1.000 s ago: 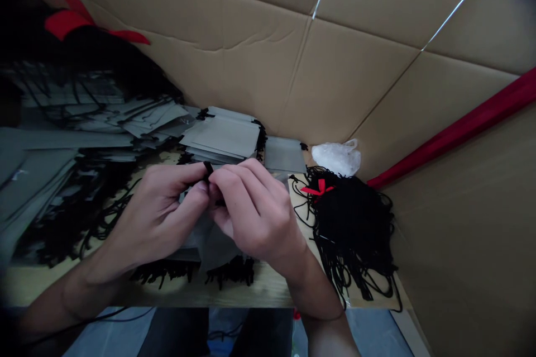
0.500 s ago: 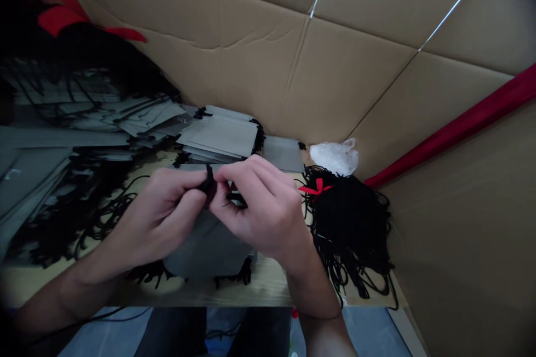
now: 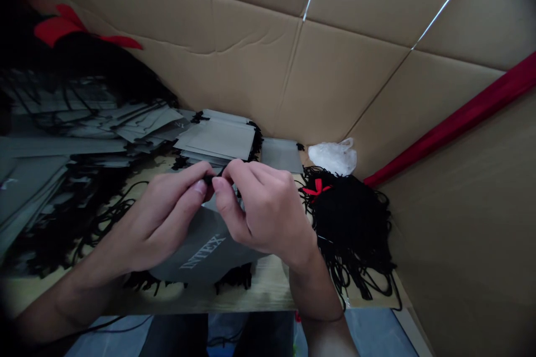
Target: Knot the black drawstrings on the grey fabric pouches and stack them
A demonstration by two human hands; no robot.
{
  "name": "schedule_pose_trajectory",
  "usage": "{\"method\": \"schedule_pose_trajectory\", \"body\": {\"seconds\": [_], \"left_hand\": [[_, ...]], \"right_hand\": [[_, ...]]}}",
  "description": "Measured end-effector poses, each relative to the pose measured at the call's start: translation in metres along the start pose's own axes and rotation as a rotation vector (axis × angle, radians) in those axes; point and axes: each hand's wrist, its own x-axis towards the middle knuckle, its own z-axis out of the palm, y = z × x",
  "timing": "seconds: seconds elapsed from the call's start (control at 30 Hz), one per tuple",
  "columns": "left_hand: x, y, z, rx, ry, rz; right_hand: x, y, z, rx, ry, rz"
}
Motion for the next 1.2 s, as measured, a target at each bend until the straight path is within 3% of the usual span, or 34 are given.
{"method": "schedule_pose_trajectory", "body": {"seconds": [0.2, 0.37, 0.67, 0.73, 0.93, 1.07, 1.2], "left_hand": [[-0.001, -0.004, 0.002, 0.151, 0.053, 0.118], [-0.001, -0.002, -0.002, 0.108, 0.089, 0.124], [0.001, -0.008, -0.005, 0.051, 0.023, 0.187], [0.001, -0.009, -0.004, 0.084, 0.064, 0.224], [-0.001, -0.011, 0.002, 0.229, 0.335, 0.348], [-0.006, -0.015, -0.004, 0.317, 0.341, 0.465], [-0.010, -0.020, -0.012, 0.359, 0.273, 0.537]], "right_hand": [[0.001, 0.004, 0.009, -0.145, 0.037, -0.078], [0.001, -0.002, 0.009, 0.074, 0.201, 0.007], [-0.001, -0.002, 0.006, 0.224, 0.180, 0.103], [-0.001, -0.002, 0.005, 0.239, 0.183, 0.143], [0.000, -0.006, 0.003, 0.240, 0.160, 0.211], [-0.001, -0.009, 0.000, 0.261, 0.126, 0.230], [-0.001, -0.010, -0.005, 0.252, 0.082, 0.221]]}}
